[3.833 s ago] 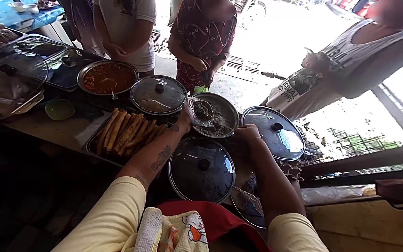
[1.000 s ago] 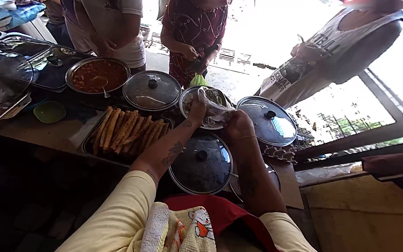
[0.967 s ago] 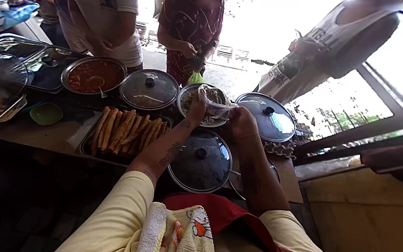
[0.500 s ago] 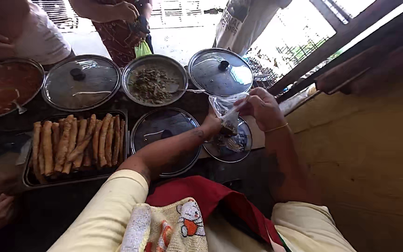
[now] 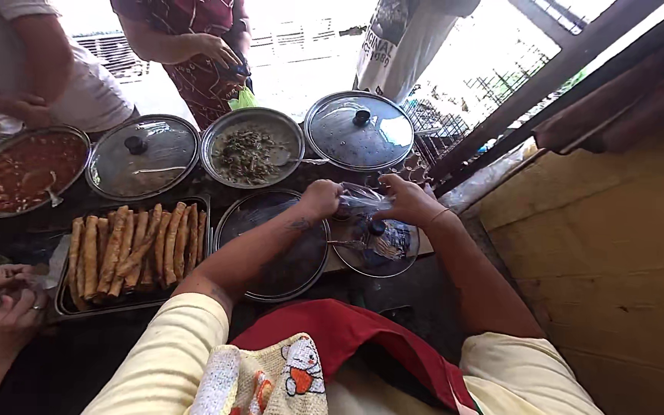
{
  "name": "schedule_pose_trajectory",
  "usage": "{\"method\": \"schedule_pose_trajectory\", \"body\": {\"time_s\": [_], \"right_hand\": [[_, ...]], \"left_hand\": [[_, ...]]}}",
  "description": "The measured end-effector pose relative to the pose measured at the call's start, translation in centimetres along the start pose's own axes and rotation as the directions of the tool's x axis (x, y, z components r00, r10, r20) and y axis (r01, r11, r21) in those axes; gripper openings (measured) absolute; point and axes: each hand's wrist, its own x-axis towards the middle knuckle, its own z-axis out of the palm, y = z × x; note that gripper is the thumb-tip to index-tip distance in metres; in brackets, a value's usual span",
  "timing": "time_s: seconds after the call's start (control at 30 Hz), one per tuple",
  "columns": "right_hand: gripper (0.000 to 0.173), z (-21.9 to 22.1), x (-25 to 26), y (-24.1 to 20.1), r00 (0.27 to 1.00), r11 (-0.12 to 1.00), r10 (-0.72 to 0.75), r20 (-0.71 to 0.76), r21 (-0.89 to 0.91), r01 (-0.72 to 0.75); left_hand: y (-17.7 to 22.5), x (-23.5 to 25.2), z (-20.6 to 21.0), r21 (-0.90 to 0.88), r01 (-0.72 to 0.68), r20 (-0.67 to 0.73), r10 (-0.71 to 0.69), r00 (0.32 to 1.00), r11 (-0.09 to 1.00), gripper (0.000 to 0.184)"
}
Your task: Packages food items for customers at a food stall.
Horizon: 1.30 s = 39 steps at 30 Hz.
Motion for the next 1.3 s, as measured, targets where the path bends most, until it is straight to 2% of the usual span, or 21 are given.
{"method": "schedule_pose_trajectory", "body": {"time_s": [0.07, 0.1, 0.13, 0.23, 0.3, 0.37, 0.47, 0.53, 0.57, 0.6, 0.67, 0.7, 0.73, 0.77, 0.87, 0.97, 1.07, 1.13, 1.2, 1.27, 1.3], "right_hand": [[0.039, 0.5, 1.0, 0.5, 0.999, 0.976, 0.028, 0.041, -0.217, -0.019], [0.016, 0.4, 1.3, 0.8, 1.0, 0.968, 0.006, 0.01, -0.251, -0.004], [0.012, -0.1, 1.3, 1.0, 0.998, 0.974, -0.041, -0.056, -0.227, 0.027], [0.015, -2.2, 0.6, 0.5, 0.891, 0.952, -0.258, -0.374, 0.058, 0.3], [0.015, -3.7, -0.5, -1.7, 0.844, 0.845, -0.244, -0.478, 0.322, 0.426], [0.022, -5.1, -1.8, -5.1, 0.857, 0.715, -0.205, -0.472, 0.526, 0.46], [0.052, -6.4, -3.5, -10.2, 0.896, 0.758, -0.283, -0.342, 0.492, 0.427], [0.039, -6.3, -3.6, -12.5, 0.889, 0.756, -0.355, -0.288, 0.471, 0.454], [0.025, -6.0, -3.4, -13.2, 0.861, 0.72, -0.419, -0.289, 0.472, 0.509], [0.013, -5.6, -3.3, -13.8, 0.825, 0.693, -0.477, -0.303, 0.447, 0.565], [0.01, -5.0, -3.7, -15.3, 0.78, 0.666, -0.532, -0.33, 0.405, 0.626], [0.014, -4.5, -4.0, -16.1, 0.785, 0.662, -0.508, -0.354, 0.423, 0.619], [0.017, -3.9, -4.1, -16.5, 0.795, 0.658, -0.471, -0.382, 0.448, 0.605], [0.02, -3.4, -4.1, -16.7, 0.807, 0.655, -0.426, -0.408, 0.477, 0.587], [0.021, -2.0, -3.4, -15.4, 0.855, 0.592, -0.236, -0.461, 0.63, 0.503], [0.015, 0.0, -3.0, -13.5, 0.874, 0.401, 0.03, -0.486, 0.806, 0.435], [0.017, 2.6, -4.4, -12.9, 0.875, 0.112, 0.127, -0.467, 0.883, 0.455], [0.017, 4.7, -5.5, -13.3, 0.901, -0.211, -0.002, -0.434, 0.881, 0.423], [0.013, 6.8, -5.3, -13.8, 0.818, -0.508, -0.383, -0.429, 0.838, 0.201], [0.012, 8.1, -3.7, -14.4, 0.657, -0.53, -0.631, -0.413, 0.848, 0.023], [0.011, 8.2, -3.1, -14.5, 0.637, -0.478, -0.663, -0.393, 0.877, 0.044]], "left_hand": [[-0.7, -0.2, -2.3, -0.041, -0.024, -0.01, 0.023, 1.0, 0.999, 0.017], [-0.8, -0.4, -3.2, -0.095, -0.049, -0.105, 0.038, 0.994, 0.994, 0.015], [-0.7, -0.7, -4.1, -0.153, -0.084, -0.223, 0.048, 0.974, 0.985, 0.013], [1.1, -2.3, -6.5, -0.279, -0.293, -0.548, 0.099, 0.83, 0.914, 0.009], [3.5, -3.7, -8.4, -0.305, -0.471, -0.674, 0.161, 0.721, 0.828, 0.011], [6.4, -4.9, -10.4, -0.256, -0.616, -0.746, 0.253, 0.616, 0.745, 0.012], [9.9, -6.4, -12.3, -0.166, -0.721, -0.745, 0.393, 0.539, 0.673, 0.011], [10.6, -7.0, -12.7, -0.131, -0.744, -0.737, 0.437, 0.515, 0.655, 0.012], [10.3, -7.3, -12.7, -0.152, -0.742, -0.741, 0.422, 0.522, 0.653, 0.015], [9.7, -7.8, -12.6, -0.222, -0.727, -0.722, 0.392, 0.57, 0.649, 0.035], [8.2, -9.6, -12.3, -0.561, -0.58, -0.506, 0.31, 0.805, 0.59, 0.096], [7.7, -10.7, -12.0, -0.746, -0.419, -0.336, 0.251, 0.908, 0.517, 0.108], [7.3, -11.5, -11.5, -0.852, -0.264, -0.191, 0.201, 0.961, 0.452, 0.102], [7.0, -11.9, -10.9, -0.898, -0.156, -0.099, 0.156, 0.983, 0.411, 0.077], [5.6, -11.2, -11.8, -0.834, 0.042, 0.082, 0.048, 0.995, 0.55, 0.012], [4.5, -8.9, -14.8, -0.375, -0.023, 0.031, 0.037, 0.999, 0.927, 0.023], [5.9, -7.3, -16.4, -0.061, -0.136, -0.175, 0.123, 0.977, 0.989, 0.021], [7.5, -7.0, -16.0, -0.114, -0.339, -0.366, 0.278, 0.888, 0.934, 0.008], [9.0, -7.6, -15.3, -0.295, -0.573, -0.477, 0.402, 0.782, 0.765, 0.009], [9.9, -8.9, -15.2, -0.453, -0.644, -0.44, 0.474, 0.763, 0.616, 0.007], [9.9, -9.6, -15.2, -0.494, -0.631, -0.389, 0.497, 0.776, 0.598, 0.006]]}}
